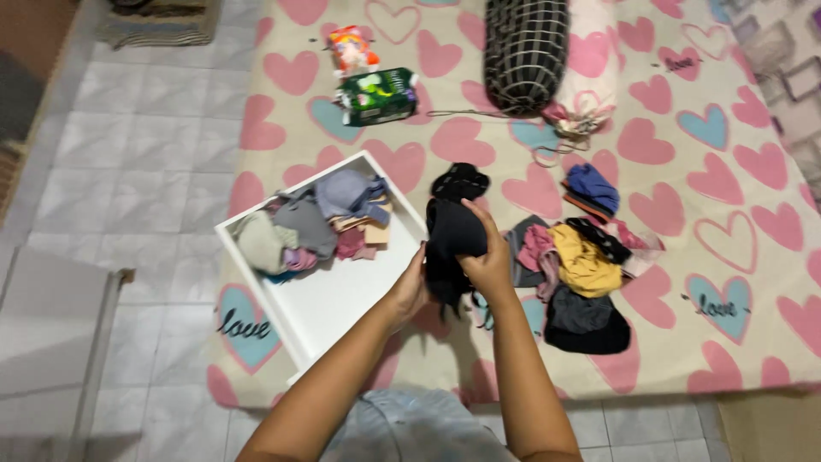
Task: The person opens a white wardrobe and removes a drawer filled with folded undergarments. They place the drawer on the bed, empty its contents, then fold each item and place them back into the drawer in organized sections.
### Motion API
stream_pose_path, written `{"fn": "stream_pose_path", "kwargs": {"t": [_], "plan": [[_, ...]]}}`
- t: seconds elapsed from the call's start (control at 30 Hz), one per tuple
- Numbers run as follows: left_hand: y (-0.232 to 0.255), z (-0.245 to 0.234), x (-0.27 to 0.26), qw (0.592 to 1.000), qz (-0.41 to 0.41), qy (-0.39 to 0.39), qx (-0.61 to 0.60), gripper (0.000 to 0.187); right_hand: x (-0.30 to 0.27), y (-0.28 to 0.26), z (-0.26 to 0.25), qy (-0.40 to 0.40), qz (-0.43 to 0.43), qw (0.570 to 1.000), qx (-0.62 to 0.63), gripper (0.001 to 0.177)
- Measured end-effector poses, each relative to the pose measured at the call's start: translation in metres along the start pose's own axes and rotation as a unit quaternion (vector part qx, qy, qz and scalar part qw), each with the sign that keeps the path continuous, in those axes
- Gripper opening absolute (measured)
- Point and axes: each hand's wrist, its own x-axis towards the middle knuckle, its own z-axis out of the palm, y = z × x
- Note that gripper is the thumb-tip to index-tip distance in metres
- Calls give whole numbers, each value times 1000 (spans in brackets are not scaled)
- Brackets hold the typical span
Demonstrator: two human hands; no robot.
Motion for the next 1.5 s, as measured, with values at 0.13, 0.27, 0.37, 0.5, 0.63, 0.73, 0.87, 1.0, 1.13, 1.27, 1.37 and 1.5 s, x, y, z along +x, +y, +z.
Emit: {"fn": "stream_pose_path", "kwargs": {"t": [0.13,0.27,0.37,0.5,0.63,0.73,0.87,1.0,1.13,1.27,1.37,1.5], "plan": [[40,1,-61,992,-8,76,-101,95,-6,-34,35,-90,-70,973,-201,78],[85,-25,-109,988,-37,149,-18,81,-19,-55,76,-146,-113,958,-219,84],[98,-68,-136,989,-49,138,24,70,-30,-69,109,-214,-128,946,-205,88],[103,-105,-164,991,9,93,101,64,-38,-45,122,-227,-6,973,42,98],[125,-119,-178,989,48,120,66,62,-24,31,140,-36,253,950,179,65],[137,-128,-173,987,101,122,-35,60,-23,48,173,-42,474,836,273,76],[146,-141,-142,977,150,154,-5,57,-21,7,210,-121,520,637,557,91],[152,-158,-106,969,124,184,107,54,8,9,228,-44,442,710,547,84],[168,-149,-59,976,88,196,44,56,55,43,238,87,376,836,391,62],[202,-137,-23,931,89,321,147,63,107,113,250,123,357,890,256,62],[217,-126,-17,796,65,444,407,85,130,172,265,22,382,923,33,67],[217,-125,-10,629,80,344,693,97,138,189,271,-165,417,872,-193,72]]}}
